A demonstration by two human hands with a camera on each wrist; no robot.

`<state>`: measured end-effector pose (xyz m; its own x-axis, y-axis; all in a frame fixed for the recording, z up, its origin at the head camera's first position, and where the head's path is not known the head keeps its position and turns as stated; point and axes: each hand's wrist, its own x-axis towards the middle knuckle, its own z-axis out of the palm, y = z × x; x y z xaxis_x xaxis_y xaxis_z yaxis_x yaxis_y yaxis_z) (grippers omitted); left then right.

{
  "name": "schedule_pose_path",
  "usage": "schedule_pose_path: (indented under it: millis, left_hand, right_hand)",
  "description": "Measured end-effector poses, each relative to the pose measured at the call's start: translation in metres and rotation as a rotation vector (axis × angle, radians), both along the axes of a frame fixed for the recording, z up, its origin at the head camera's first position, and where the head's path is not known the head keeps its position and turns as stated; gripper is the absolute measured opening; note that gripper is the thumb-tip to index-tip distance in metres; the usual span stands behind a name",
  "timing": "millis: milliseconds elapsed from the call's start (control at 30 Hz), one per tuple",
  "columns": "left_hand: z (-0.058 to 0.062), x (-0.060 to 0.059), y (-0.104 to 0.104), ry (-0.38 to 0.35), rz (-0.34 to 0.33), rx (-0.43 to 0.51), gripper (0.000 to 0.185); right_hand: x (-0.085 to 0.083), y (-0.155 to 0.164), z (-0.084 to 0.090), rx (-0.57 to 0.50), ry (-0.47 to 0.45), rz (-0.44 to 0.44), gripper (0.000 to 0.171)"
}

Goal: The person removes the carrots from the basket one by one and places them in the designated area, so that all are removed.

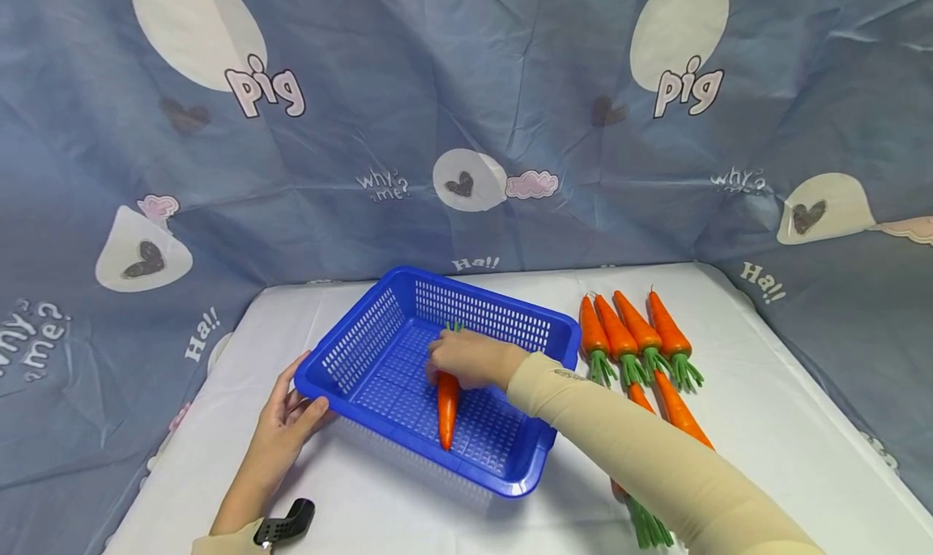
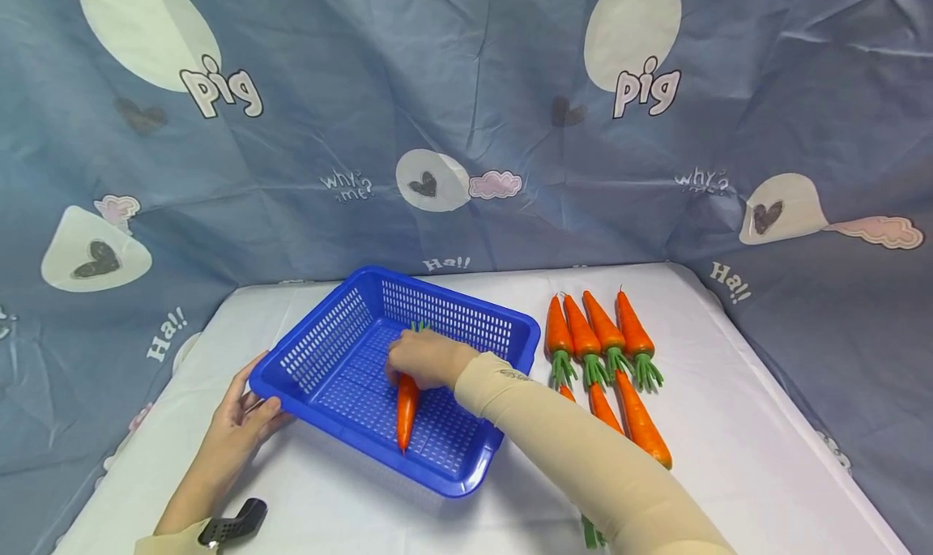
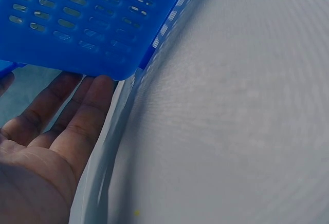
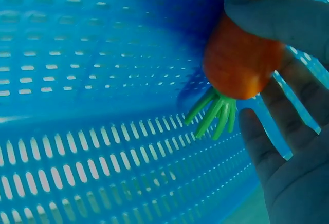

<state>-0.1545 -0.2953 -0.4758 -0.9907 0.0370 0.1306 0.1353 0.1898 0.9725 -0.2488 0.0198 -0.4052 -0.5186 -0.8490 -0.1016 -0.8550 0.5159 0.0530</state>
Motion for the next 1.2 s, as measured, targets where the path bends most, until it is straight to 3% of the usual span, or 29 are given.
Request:
schedule_pose_path:
  millis: [167,367,633,767,1000,1200]
  left_hand:
    - [0.0,0.0,0.0,0.0,-0.003,-0.004,0.075]
    - [0.0,0.001,0.0,-0.003,-0.009,-0.005,0.075]
    - [0.0,0.001,0.0,0.002,-0.001,0.0,0.075]
    - [0.0,0.0,0.001,-0.006,0.004,-0.007,0.075]
    - [0.0,0.001,0.001,-0.006,0.008,-0.014,0.075]
    - [0.0,0.0,0.001,-0.009,0.008,-0.009,0.075]
  right_hand:
    - [0.0,-0.003,0.0,0.016,0.033,0.021,0.031]
    - [-0.002,0.0,0.001,0.01,0.04,0.004,0.04]
    - [-0.001,-0.005,0.005,0.078,0.14,0.032,0.031]
    - [-0.006,-0.004,0.011,0.052,0.091,0.016,0.033]
    - [-0.012,-0.001,0.02,-0.066,-0.114,-0.033,0.036]
    - [-0.012,0.001,0.022,-0.113,-0.175,-0.048,0.035]
